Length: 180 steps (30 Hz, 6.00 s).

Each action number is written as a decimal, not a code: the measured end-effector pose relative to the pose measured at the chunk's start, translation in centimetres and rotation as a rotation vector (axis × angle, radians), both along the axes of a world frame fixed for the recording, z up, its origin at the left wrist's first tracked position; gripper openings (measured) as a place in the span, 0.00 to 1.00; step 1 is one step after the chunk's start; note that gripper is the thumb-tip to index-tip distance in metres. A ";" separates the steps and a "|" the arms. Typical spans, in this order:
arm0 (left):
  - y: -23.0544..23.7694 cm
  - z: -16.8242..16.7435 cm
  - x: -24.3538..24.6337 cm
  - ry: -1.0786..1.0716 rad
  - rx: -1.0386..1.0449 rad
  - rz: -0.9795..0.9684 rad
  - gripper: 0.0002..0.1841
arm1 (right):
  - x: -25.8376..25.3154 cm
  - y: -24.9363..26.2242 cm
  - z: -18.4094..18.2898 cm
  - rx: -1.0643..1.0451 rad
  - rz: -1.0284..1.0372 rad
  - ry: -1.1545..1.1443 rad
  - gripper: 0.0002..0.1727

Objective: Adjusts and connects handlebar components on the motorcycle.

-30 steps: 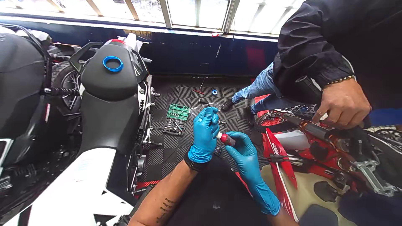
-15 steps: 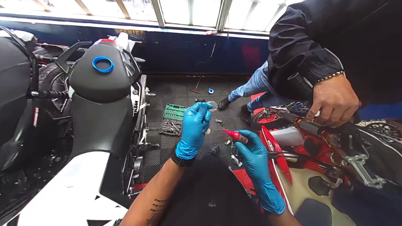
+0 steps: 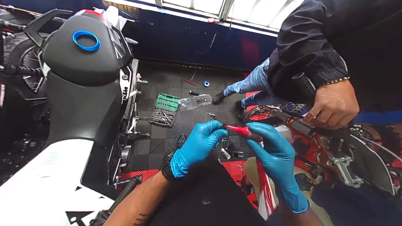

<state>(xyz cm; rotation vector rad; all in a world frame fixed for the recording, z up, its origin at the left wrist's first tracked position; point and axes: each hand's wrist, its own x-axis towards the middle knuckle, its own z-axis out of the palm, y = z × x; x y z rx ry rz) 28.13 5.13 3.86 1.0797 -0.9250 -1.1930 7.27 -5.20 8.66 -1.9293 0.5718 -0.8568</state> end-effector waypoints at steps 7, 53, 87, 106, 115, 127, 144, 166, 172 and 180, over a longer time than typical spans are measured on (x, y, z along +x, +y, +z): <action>0.1 0.3 0.2 0.018 0.041 -0.007 0.10 | 0.3 -0.2 -0.2 -0.089 -0.003 0.029 0.18; 0.7 -0.3 0.0 -0.479 0.054 0.095 0.17 | 0.5 0.2 2.0 -0.292 0.006 0.242 0.15; 0.6 -0.3 0.2 -0.366 0.039 0.068 0.15 | 1.0 0.8 2.2 -0.321 0.012 0.224 0.15; 1.0 -0.2 0.3 -0.339 0.033 0.063 0.15 | 0.9 0.9 2.8 -0.357 -0.004 0.240 0.15; 1.0 -0.5 0.4 -0.325 0.041 0.056 0.14 | 0.9 0.7 3.1 -0.377 0.003 0.258 0.15; 1.2 -0.6 0.3 -0.272 0.038 0.054 0.14 | 0.9 1.1 3.1 -0.383 0.020 0.277 0.15; 1.4 -0.5 0.4 -0.247 0.027 0.052 0.14 | 1.0 1.3 3.3 -0.382 0.013 0.280 0.14; 1.3 -0.4 0.4 -0.250 0.027 0.048 0.14 | 1.0 1.2 3.5 -0.383 0.019 0.265 0.15; 1.4 -0.4 0.4 -0.239 0.026 0.047 0.14 | 1.0 1.3 3.5 -0.393 0.019 0.282 0.14; 1.5 -0.5 0.3 -0.243 0.025 0.043 0.15 | 0.9 1.5 3.5 -0.394 0.013 0.277 0.15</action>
